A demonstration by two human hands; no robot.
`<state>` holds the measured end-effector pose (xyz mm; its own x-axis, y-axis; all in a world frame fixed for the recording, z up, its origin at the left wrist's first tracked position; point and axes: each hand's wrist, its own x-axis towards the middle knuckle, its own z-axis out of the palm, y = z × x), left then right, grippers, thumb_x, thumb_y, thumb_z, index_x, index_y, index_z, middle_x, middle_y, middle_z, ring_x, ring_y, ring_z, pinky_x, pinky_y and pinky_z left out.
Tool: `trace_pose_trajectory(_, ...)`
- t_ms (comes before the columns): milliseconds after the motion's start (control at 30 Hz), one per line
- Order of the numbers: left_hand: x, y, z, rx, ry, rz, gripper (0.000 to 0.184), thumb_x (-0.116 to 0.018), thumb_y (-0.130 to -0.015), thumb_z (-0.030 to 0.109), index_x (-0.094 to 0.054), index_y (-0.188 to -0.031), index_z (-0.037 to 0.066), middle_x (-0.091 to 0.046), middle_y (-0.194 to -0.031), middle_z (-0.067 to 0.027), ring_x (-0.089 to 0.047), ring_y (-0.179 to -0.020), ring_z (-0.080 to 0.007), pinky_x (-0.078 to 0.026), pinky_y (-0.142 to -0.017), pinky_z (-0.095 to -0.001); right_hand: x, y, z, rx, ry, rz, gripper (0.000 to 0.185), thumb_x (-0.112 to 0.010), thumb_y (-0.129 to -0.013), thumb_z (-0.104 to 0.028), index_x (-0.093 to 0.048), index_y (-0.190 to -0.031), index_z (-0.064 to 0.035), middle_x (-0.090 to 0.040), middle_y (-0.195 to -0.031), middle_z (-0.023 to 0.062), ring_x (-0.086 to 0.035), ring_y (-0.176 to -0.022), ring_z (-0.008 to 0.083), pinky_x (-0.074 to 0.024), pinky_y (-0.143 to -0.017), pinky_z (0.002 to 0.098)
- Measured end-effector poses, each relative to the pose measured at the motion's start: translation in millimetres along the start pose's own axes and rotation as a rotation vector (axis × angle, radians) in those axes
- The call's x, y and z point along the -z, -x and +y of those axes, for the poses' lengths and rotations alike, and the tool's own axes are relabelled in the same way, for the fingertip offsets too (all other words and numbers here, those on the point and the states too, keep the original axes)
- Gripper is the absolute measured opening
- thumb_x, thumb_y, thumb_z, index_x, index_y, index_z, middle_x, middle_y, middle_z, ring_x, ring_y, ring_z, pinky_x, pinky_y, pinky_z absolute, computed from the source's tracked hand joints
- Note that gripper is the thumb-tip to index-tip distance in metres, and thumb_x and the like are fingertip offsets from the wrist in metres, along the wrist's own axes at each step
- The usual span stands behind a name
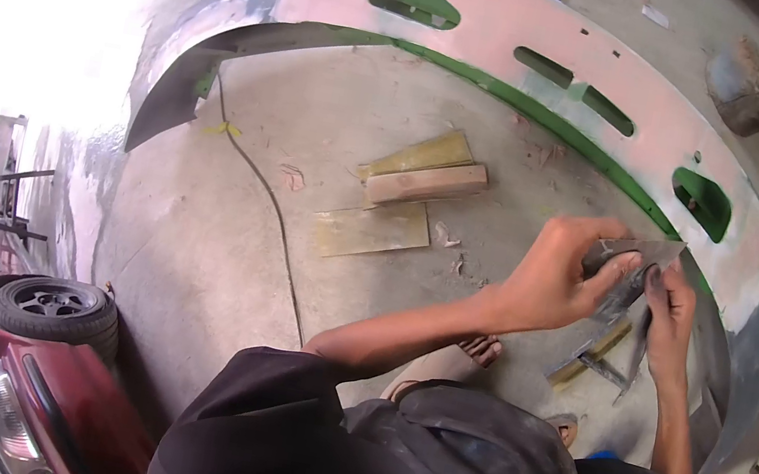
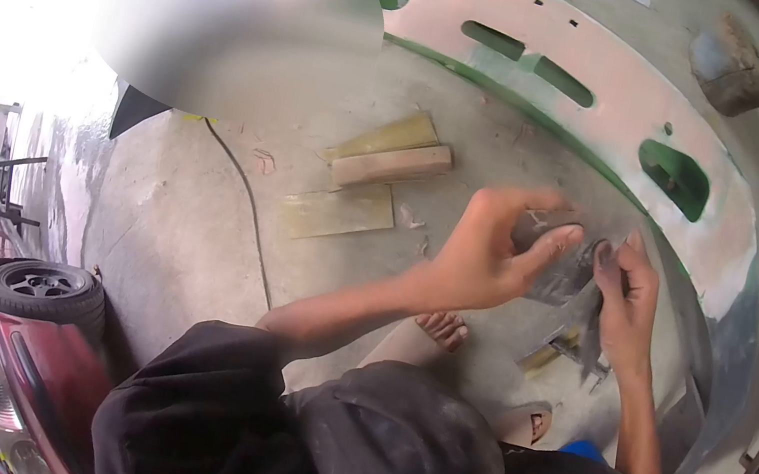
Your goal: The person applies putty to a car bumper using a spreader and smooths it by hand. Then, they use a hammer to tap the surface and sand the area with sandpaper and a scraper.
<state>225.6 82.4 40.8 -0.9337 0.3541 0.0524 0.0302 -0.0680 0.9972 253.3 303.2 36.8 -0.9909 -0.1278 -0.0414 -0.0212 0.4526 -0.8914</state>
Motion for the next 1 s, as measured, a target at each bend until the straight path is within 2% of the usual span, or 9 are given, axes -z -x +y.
trace_pose_trajectory(67, -3, 0, -20, -0.312, -0.102, 0.151, 0.026, -0.072, -0.086, 0.007, -0.065, -0.108, -0.004, -0.066, -0.099, -0.0139, -0.062, -0.079, -0.0190, -0.048, -0.071, -0.0304, -5, 0, 9, -0.013, -0.002, -0.016, 0.021, -0.059, -0.100, -0.019, -0.060, -0.102, 0.0020, -0.054, -0.084, -0.0031, -0.046, -0.076, 0.0062, -0.0407, -0.099, 0.0315)
trace_pose_trajectory(167, -4, -3, -27, -0.345, -0.032, 0.155, 0.026, -0.074, -0.082, 0.007, -0.067, -0.105, -0.002, -0.064, -0.104, -0.0145, -0.062, -0.080, -0.0239, -0.048, -0.070, -0.0322, -22, 0, -12, -0.136, -0.246, 0.110, 0.022, -0.057, -0.102, -0.021, -0.059, -0.100, 0.0012, -0.049, -0.078, -0.0053, -0.043, -0.073, 0.0046, -0.0416, -0.084, 0.0234)
trace_pose_trajectory(267, -7, 2, -45, -0.340, -0.019, 0.157, 0.025, -0.075, -0.083, 0.010, -0.066, -0.104, -0.002, -0.066, -0.092, -0.0125, -0.061, -0.073, -0.0185, -0.047, -0.063, -0.0314, -31, -3, -17, -0.102, -0.275, 0.117, 0.023, -0.057, -0.102, -0.023, -0.058, -0.097, -0.0005, -0.041, -0.071, -0.0068, -0.037, -0.068, 0.0038, -0.0342, -0.068, 0.0197)
trace_pose_trajectory(367, 14, 11, -26, 0.117, 0.082, -0.044, 0.025, -0.075, -0.085, 0.014, -0.066, -0.101, -0.004, -0.067, -0.076, -0.0094, -0.058, -0.063, -0.0136, -0.047, -0.058, -0.0287, -25, 2, 3, -0.129, -0.191, 0.012, 0.024, -0.055, -0.103, -0.024, -0.058, -0.093, -0.0017, -0.040, -0.070, -0.0067, -0.036, -0.065, 0.0040, -0.0298, -0.059, 0.0215)
trace_pose_trajectory(467, 4, 13, -36, -0.036, 0.056, 0.148, 0.027, -0.074, -0.087, 0.017, -0.066, -0.097, -0.007, -0.066, -0.066, -0.0072, -0.055, -0.057, -0.0091, -0.045, -0.053, -0.0273, -20, 1, -2, -0.162, -0.060, -0.044, 0.026, -0.055, -0.102, -0.022, -0.057, -0.087, -0.0011, -0.045, -0.070, -0.0046, -0.039, -0.064, 0.0050, -0.0317, -0.056, 0.0244)
trace_pose_trajectory(600, 12, 6, -28, -0.001, 0.146, 0.463, 0.024, -0.071, -0.091, 0.017, -0.066, -0.095, -0.007, -0.069, -0.073, -0.0082, -0.062, -0.065, -0.0100, -0.051, -0.057, -0.0267, -38, 8, -1, 0.023, -0.051, -0.111, 0.023, -0.060, -0.096, -0.012, -0.058, -0.079, 0.0041, -0.046, -0.064, 0.0026, -0.041, -0.057, 0.0076, -0.0296, -0.052, 0.0274)
trace_pose_trajectory(700, 51, -7, -23, -0.050, 0.373, 0.593, 0.016, -0.067, -0.093, 0.012, -0.065, -0.096, -0.003, -0.071, -0.082, -0.0085, -0.068, -0.072, -0.0134, -0.055, -0.060, -0.0276, -25, 8, -18, 0.093, 0.173, -0.397, 0.022, -0.061, -0.093, -0.011, -0.059, -0.079, 0.0048, -0.047, -0.064, 0.0033, -0.042, -0.055, 0.0087, -0.0304, -0.052, 0.0270)
trace_pose_trajectory(833, 29, 10, -27, -0.094, 0.144, 0.312, 0.026, -0.072, -0.090, 0.015, -0.060, -0.103, -0.003, -0.068, -0.085, -0.0072, -0.063, -0.071, -0.0098, -0.051, -0.060, -0.0254, -39, 8, -28, -0.010, -0.105, -0.134, 0.035, -0.063, -0.097, -0.028, -0.059, -0.077, 0.0009, -0.042, -0.059, -0.0015, -0.038, -0.057, 0.0052, -0.0281, -0.051, 0.0267)
trace_pose_trajectory(1000, 18, 12, -30, 0.082, 0.190, 0.231, 0.027, -0.075, -0.087, 0.017, -0.060, -0.100, -0.003, -0.066, -0.083, -0.0040, -0.058, -0.073, -0.0065, -0.049, -0.064, -0.0244, -39, 11, -17, -0.069, 0.045, -0.319, 0.043, -0.054, -0.103, -0.033, -0.053, -0.078, 0.0019, -0.039, -0.056, -0.0008, -0.036, -0.055, 0.0056, -0.0281, -0.050, 0.0299)
